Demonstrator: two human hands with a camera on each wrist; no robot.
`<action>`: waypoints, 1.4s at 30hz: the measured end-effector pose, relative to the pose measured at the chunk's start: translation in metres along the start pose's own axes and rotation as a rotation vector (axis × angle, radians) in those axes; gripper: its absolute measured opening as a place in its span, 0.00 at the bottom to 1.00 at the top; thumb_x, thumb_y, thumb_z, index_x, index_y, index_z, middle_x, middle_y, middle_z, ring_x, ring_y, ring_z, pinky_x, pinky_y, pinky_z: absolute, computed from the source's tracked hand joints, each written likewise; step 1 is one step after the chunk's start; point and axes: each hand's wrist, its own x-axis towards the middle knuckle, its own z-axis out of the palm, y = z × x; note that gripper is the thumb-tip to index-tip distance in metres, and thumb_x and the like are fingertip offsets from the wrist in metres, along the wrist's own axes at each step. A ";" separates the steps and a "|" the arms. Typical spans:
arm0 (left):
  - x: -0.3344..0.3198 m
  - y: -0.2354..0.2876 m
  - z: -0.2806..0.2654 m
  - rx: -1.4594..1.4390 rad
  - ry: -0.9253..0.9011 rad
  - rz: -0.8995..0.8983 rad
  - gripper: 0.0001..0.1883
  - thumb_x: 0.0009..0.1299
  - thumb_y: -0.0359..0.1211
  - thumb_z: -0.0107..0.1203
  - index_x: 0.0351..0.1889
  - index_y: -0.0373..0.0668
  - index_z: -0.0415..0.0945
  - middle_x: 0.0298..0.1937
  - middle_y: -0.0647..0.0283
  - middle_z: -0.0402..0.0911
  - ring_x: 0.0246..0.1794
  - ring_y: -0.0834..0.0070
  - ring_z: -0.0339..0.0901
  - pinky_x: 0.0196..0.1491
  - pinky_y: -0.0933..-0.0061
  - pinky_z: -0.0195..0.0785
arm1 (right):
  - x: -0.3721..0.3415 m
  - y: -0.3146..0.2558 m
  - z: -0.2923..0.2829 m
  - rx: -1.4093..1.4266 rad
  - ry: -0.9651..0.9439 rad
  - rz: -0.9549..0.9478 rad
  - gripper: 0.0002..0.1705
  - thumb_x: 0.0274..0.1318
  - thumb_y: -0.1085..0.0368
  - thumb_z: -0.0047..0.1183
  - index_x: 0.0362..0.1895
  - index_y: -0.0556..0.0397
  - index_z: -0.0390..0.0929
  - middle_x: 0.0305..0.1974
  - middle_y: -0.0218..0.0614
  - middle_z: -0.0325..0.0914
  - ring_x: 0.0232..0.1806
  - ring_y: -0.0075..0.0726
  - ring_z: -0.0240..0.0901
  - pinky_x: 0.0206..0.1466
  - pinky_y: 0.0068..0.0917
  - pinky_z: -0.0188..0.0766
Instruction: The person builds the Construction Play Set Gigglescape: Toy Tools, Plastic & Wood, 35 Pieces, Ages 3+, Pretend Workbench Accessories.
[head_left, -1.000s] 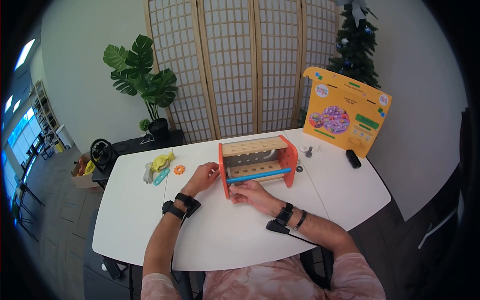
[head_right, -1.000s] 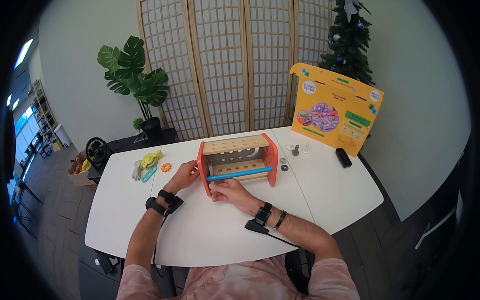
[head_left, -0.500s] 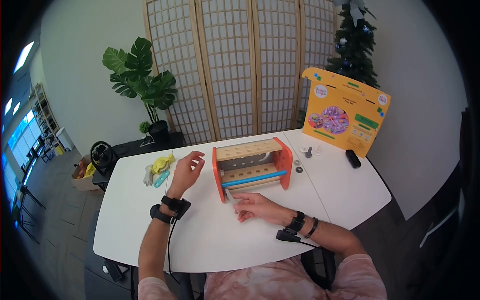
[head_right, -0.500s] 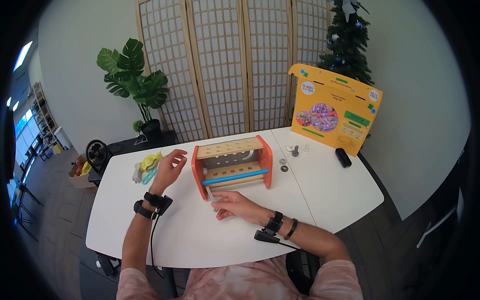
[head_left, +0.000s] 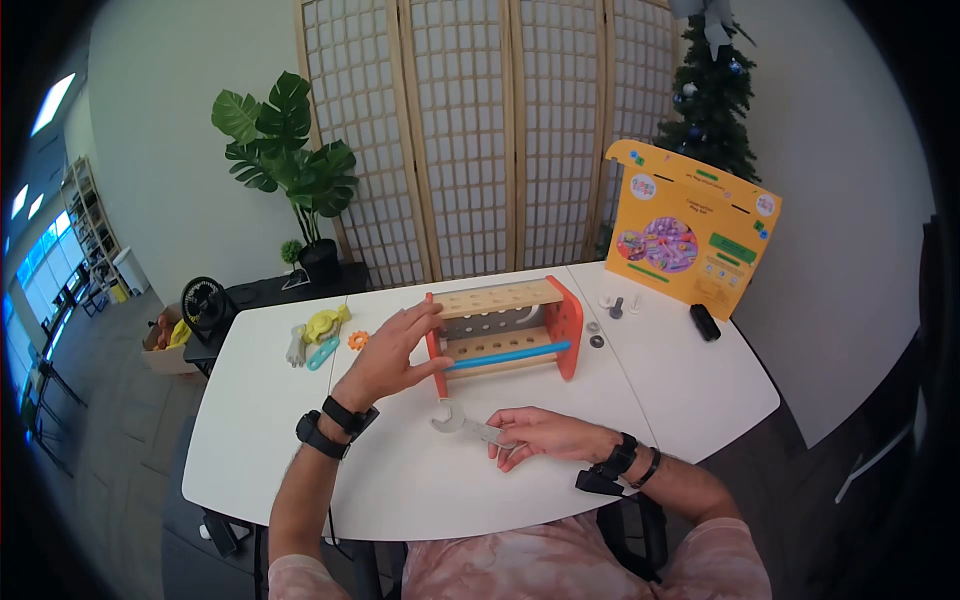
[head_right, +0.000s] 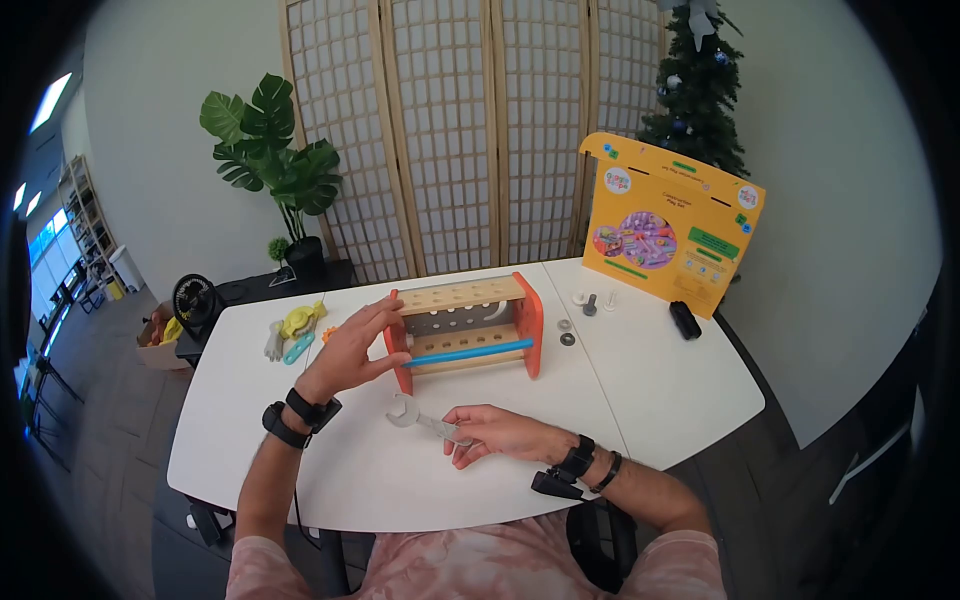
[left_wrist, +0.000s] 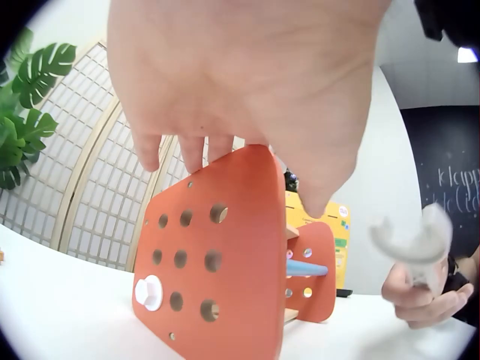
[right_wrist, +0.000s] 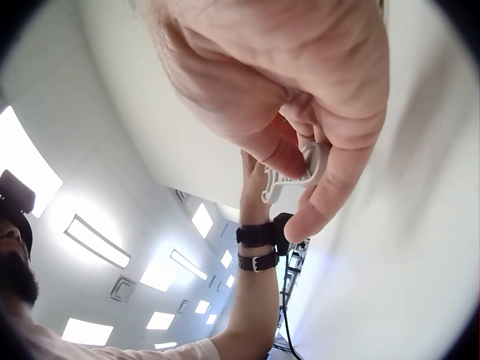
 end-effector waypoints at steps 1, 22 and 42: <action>0.001 -0.004 0.003 0.056 0.026 0.024 0.26 0.70 0.43 0.74 0.57 0.40 0.74 0.73 0.45 0.76 0.80 0.47 0.68 0.74 0.54 0.68 | 0.001 0.001 -0.001 0.001 0.002 -0.003 0.16 0.83 0.63 0.48 0.66 0.56 0.71 0.52 0.36 0.81 0.53 0.33 0.83 0.63 0.33 0.81; -0.018 0.063 -0.009 0.017 0.127 -0.014 0.08 0.79 0.31 0.57 0.49 0.39 0.83 0.54 0.53 0.86 0.57 0.50 0.80 0.63 0.49 0.71 | -0.002 -0.023 0.014 0.101 0.266 -0.343 0.15 0.82 0.60 0.53 0.62 0.54 0.77 0.55 0.32 0.81 0.56 0.31 0.81 0.59 0.34 0.82; -0.035 0.076 0.017 -0.601 0.002 -0.302 0.12 0.85 0.35 0.56 0.55 0.34 0.73 0.40 0.58 0.90 0.40 0.70 0.91 0.44 0.69 0.85 | -0.052 -0.012 -0.140 -1.587 1.110 -0.202 0.08 0.62 0.71 0.54 0.38 0.61 0.85 0.39 0.54 0.86 0.43 0.64 0.86 0.51 0.54 0.83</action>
